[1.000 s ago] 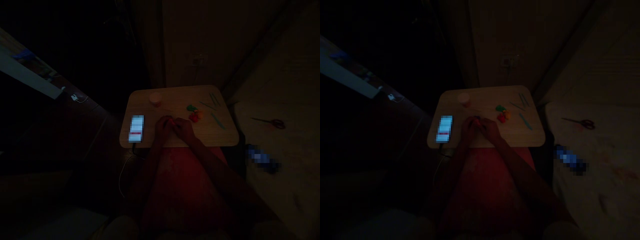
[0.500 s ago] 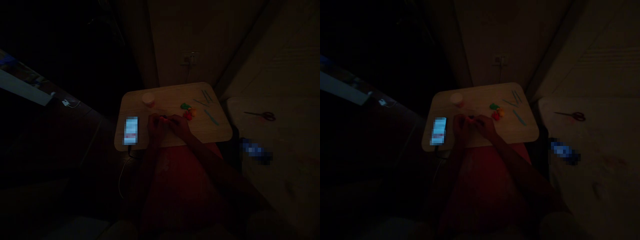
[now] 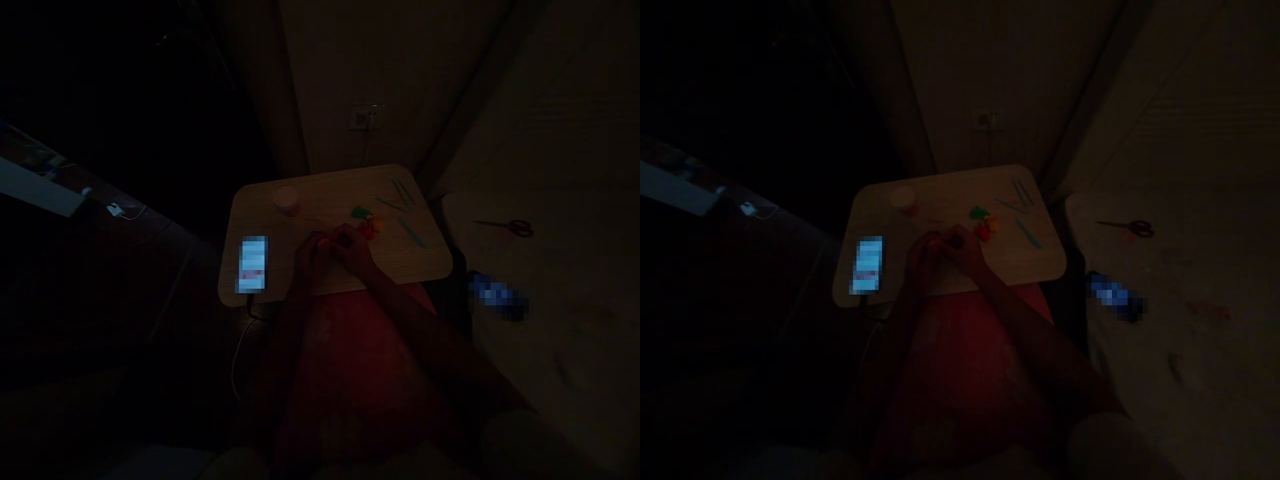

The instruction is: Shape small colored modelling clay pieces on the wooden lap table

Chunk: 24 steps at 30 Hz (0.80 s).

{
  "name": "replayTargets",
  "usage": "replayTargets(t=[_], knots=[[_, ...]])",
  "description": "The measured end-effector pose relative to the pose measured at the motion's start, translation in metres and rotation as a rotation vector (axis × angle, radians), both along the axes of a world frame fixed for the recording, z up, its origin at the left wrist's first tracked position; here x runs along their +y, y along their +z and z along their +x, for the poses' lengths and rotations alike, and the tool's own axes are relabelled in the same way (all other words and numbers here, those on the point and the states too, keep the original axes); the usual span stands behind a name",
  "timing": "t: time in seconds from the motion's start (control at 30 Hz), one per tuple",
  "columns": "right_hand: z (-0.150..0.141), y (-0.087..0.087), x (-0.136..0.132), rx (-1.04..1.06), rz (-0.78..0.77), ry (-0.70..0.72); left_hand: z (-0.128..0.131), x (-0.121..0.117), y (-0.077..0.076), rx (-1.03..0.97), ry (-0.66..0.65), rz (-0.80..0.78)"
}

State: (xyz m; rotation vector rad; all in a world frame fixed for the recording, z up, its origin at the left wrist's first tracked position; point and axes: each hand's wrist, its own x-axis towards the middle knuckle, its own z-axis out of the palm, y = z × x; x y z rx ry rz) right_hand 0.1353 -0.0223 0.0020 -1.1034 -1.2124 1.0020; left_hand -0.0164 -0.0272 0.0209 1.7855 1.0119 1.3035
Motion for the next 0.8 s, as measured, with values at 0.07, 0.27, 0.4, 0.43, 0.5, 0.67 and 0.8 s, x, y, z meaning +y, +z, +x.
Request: replayTargets(t=[0.07,0.27,0.4,0.43,0.5,0.67,0.8], knots=[[0.001,0.003,0.001,-0.005,-0.006,-0.006,0.000,0.000,0.000,-0.014,-0.024,-0.006],[0.002,0.011,-0.002,0.031,0.031,0.051,-0.002,0.000,-0.003,-0.043,-0.016,-0.069],[0.000,0.012,-0.006,-0.011,0.061,0.111,-0.004,0.001,-0.004,-0.073,0.007,-0.102],[0.000,0.013,-0.007,-0.031,0.074,0.120,-0.004,0.002,-0.004,-0.060,0.006,-0.102],[0.000,0.014,-0.009,-0.062,0.106,0.141,-0.005,0.003,-0.006,-0.021,0.003,-0.094],[0.001,0.016,-0.011,-0.120,0.159,0.200,-0.006,0.007,-0.010,0.010,0.055,-0.131],[-0.001,0.017,-0.011,-0.233,0.198,0.164,-0.004,0.007,-0.011,-0.083,0.088,-0.199]])
